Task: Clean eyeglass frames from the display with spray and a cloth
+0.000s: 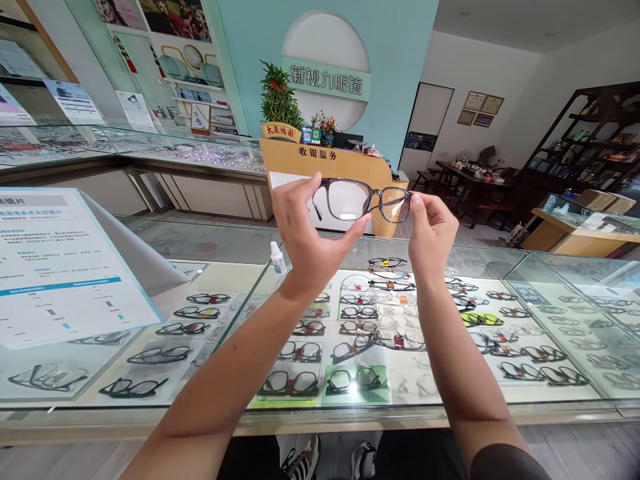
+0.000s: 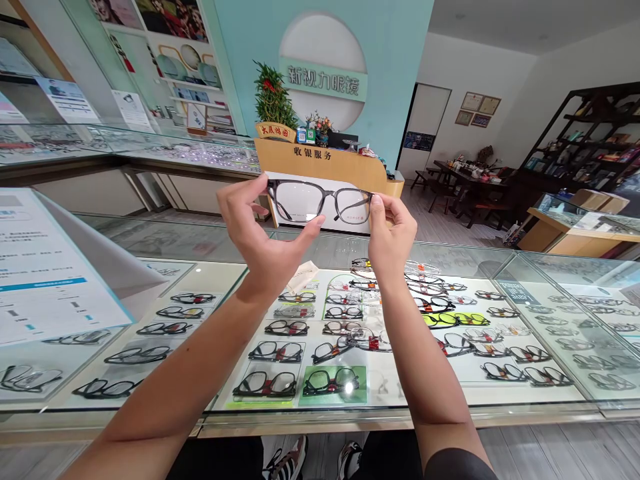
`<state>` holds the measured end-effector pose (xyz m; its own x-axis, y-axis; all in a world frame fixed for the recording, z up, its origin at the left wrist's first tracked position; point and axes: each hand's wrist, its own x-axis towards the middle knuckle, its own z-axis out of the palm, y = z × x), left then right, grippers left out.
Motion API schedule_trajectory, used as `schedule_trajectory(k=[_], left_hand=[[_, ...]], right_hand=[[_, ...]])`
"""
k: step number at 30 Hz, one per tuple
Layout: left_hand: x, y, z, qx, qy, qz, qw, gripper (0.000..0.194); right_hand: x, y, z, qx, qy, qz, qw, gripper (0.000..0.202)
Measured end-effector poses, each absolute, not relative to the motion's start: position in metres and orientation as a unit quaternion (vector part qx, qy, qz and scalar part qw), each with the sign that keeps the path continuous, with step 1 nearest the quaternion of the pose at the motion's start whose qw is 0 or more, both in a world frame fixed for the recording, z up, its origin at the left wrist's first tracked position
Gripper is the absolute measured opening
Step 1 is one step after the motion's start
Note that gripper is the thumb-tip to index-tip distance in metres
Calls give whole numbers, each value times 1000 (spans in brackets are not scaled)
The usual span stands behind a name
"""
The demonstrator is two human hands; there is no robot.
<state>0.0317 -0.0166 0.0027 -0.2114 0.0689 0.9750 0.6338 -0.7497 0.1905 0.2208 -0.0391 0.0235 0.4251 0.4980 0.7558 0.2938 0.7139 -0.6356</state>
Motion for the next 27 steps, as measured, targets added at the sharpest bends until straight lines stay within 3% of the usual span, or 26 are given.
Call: schedule_trajectory(k=[9, 17, 27], left_hand=[[32, -15, 0, -621, -285, -713, 157, 89], [31, -23, 4, -627, -263, -709, 187, 90], [34, -27, 4, -620, -297, -700, 194, 88]], right_hand=[[219, -38, 21, -353, -524, 40, 774, 22], [220, -33, 18, -354, -529, 53, 769, 24], [217, -27, 14, -378, -519, 154, 752, 25]])
